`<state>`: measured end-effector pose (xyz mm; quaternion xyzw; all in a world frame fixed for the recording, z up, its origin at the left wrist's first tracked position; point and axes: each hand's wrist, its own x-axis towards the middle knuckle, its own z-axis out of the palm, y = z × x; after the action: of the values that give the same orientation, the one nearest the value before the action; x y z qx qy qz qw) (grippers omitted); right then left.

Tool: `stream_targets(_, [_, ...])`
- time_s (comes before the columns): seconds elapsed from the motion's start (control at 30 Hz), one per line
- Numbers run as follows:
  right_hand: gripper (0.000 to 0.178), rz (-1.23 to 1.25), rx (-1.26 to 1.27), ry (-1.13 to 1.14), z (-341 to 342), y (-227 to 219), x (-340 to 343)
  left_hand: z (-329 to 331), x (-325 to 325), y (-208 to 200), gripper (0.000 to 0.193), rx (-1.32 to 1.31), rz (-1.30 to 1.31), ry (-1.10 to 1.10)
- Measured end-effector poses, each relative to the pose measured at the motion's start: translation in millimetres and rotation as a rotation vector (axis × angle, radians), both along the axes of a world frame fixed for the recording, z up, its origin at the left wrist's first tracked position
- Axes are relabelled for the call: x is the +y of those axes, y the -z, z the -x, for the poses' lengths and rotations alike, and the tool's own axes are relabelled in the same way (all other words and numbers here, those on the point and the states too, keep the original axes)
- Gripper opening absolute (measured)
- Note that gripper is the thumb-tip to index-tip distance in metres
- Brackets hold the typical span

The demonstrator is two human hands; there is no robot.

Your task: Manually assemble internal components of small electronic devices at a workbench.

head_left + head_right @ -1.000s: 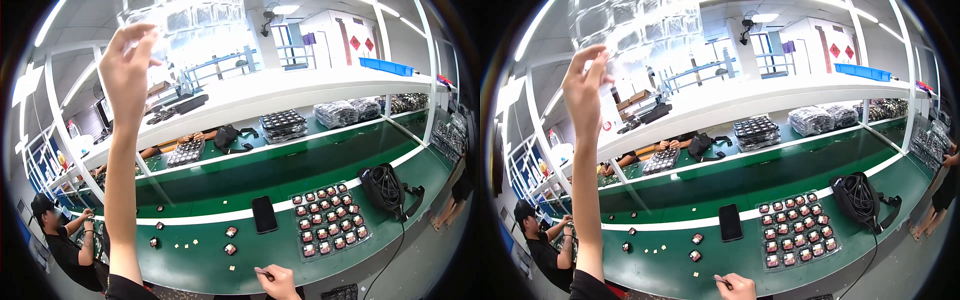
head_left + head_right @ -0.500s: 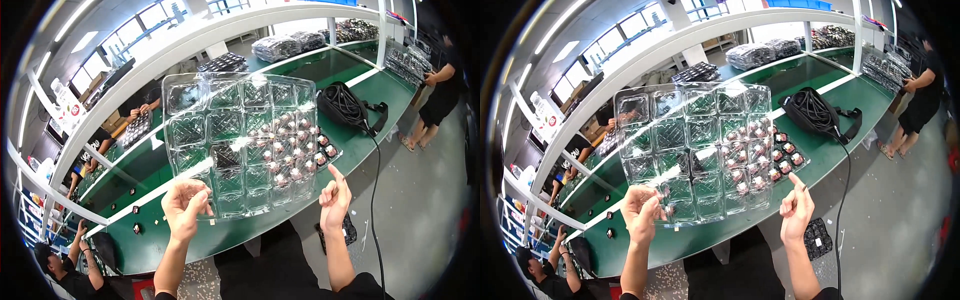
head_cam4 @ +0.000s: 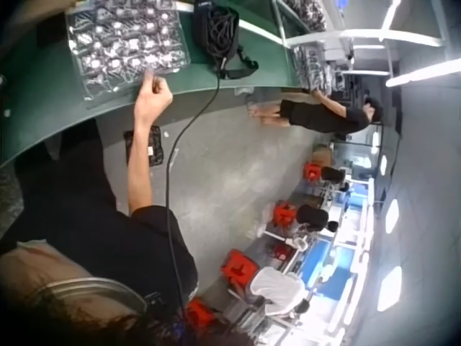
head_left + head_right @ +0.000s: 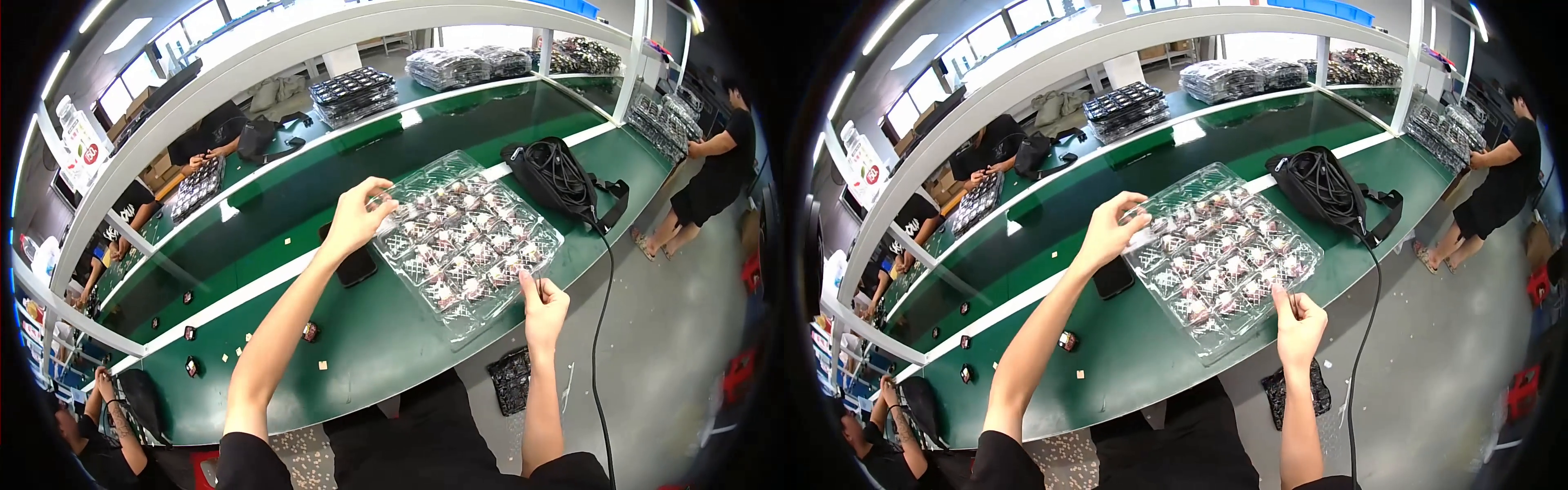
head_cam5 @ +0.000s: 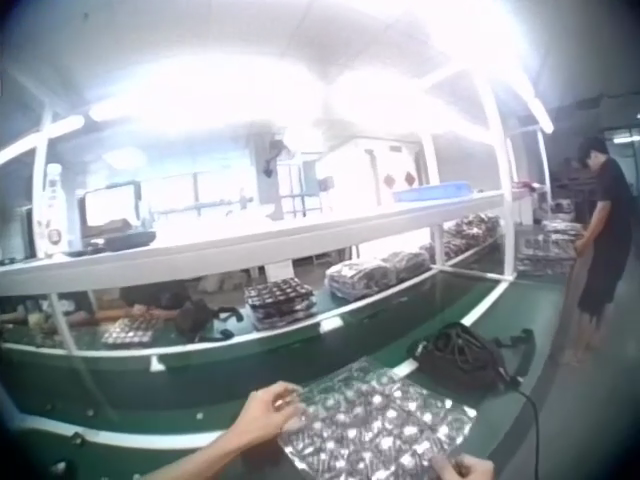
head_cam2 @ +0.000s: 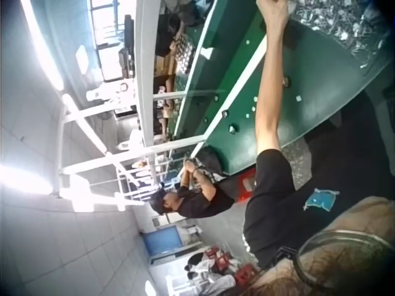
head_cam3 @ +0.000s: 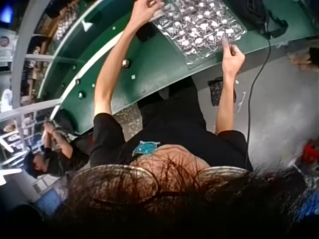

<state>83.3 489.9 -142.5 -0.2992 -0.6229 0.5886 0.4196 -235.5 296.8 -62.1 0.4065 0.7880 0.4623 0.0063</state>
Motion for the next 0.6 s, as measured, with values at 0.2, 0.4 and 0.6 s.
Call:
stream_targets(0.2, [0.051,-0.427,-0.549,0.231,18,-19,-14,44,63,31,0.029,0.162,0.116,-0.011])
stream_targets(0.4, [0.049,-0.409,-0.515,0.221,21,-10,-9,40,83,62,0.026,0.081,0.122,-0.049])
stream_targets(0.6, [0.054,-0.387,-0.471,0.199,20,-13,-14,36,71,60,0.034,0.073,0.145,-0.031])
